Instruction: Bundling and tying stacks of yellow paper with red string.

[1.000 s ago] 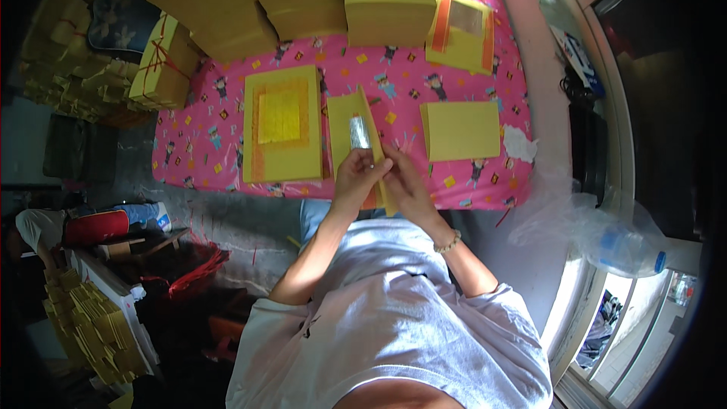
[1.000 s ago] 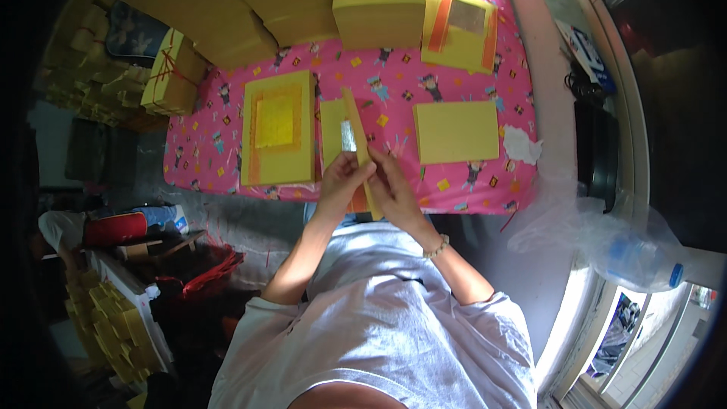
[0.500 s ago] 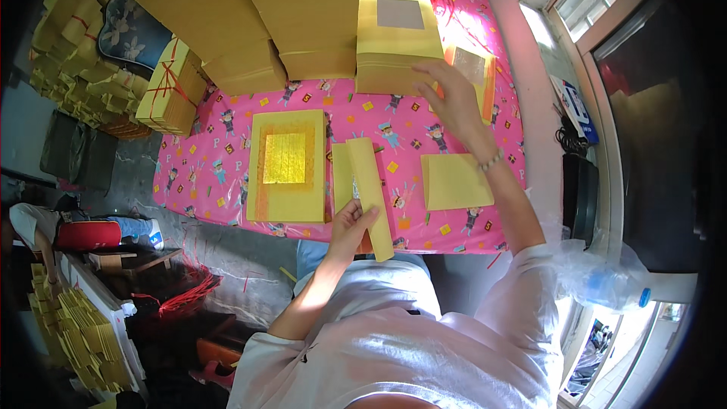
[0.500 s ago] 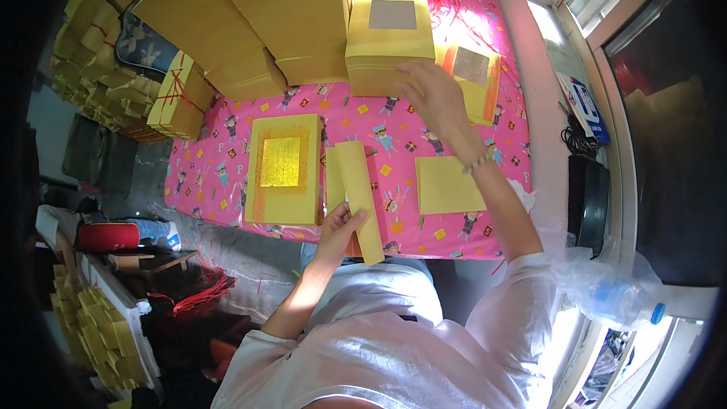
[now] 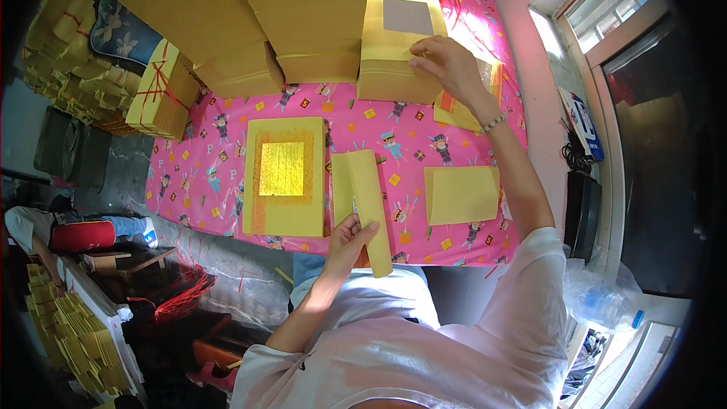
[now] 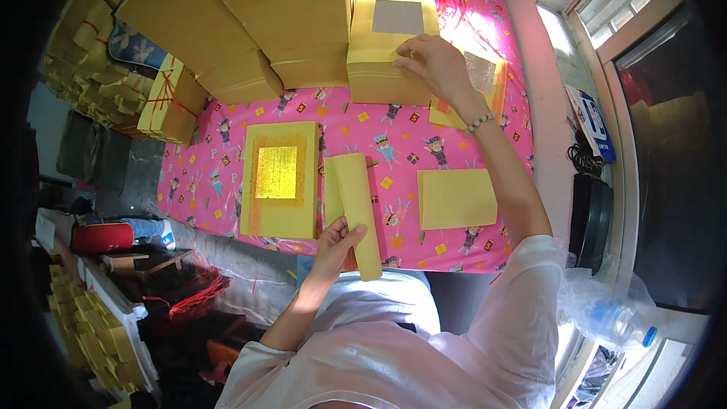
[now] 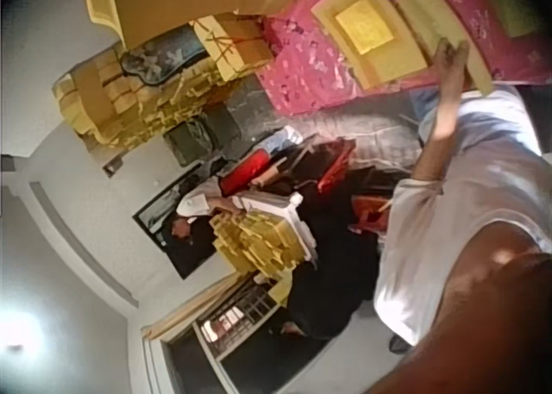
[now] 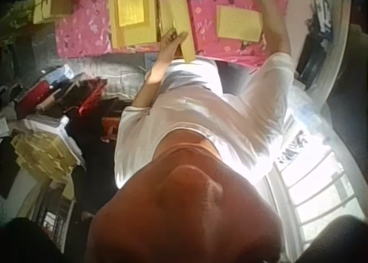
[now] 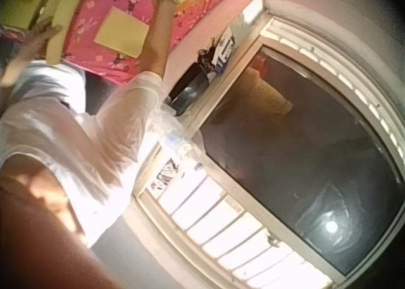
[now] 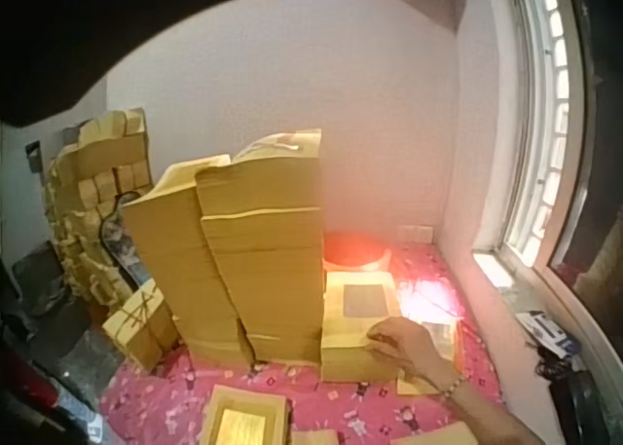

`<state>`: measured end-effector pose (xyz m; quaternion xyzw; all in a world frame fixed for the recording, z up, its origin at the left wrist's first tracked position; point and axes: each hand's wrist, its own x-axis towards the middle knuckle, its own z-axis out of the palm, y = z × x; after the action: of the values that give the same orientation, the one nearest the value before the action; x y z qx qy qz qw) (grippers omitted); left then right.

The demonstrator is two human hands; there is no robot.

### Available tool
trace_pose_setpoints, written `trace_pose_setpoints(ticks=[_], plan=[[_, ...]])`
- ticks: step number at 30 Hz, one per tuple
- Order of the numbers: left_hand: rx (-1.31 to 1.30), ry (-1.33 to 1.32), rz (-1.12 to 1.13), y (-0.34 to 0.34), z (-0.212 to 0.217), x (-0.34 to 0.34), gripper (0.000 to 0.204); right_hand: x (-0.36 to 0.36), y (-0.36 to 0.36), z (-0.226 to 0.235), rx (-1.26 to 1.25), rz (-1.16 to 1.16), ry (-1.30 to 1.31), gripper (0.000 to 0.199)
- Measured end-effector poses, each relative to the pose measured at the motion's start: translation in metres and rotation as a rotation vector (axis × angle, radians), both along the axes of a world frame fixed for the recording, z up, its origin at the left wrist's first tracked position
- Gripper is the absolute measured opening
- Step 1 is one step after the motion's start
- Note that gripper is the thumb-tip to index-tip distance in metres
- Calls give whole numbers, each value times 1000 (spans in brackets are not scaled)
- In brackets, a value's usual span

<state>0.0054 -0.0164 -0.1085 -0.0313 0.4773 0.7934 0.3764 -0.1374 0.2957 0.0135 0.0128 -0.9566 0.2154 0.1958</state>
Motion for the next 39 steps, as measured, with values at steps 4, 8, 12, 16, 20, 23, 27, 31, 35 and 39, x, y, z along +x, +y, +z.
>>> trace_pose_setpoints(ticks=[4, 8, 12, 16, 20, 23, 27, 31, 35, 39], plan=[[10, -30, 22, 2, 5, 0, 9, 0, 0, 2, -30, 2, -30, 23], [-19, -34, 21, 3, 6, -1, 9, 0, 0, 3, -8, 2, -2, 22], [-4, -32, 25, 2, 4, -2, 9, 0, 1, 2, 60, 16, 10, 24], [13, -76, 25, 3, 6, -3, 10, -1, 4, 3, 83, 26, -6, 27], [7, -62, 31, 2, 3, -2, 10, -1, 1, 9, 38, 6, -74, 26], [12, -55, 27, 2, 2, -2, 10, 0, 1, 10, 9, -13, -122, 24], [17, -69, 35, 2, -1, -2, 10, -1, 4, 9, -35, -7, -135, 23], [11, -69, 25, 2, 2, -3, 10, -2, 6, 8, -28, 4, -101, 22], [20, -74, 28, 2, 2, -4, 10, -4, 6, 9, 31, 20, -94, 21], [3, -62, 28, 2, 3, -3, 10, -5, 3, -3, 230, 74, 97, 15]])
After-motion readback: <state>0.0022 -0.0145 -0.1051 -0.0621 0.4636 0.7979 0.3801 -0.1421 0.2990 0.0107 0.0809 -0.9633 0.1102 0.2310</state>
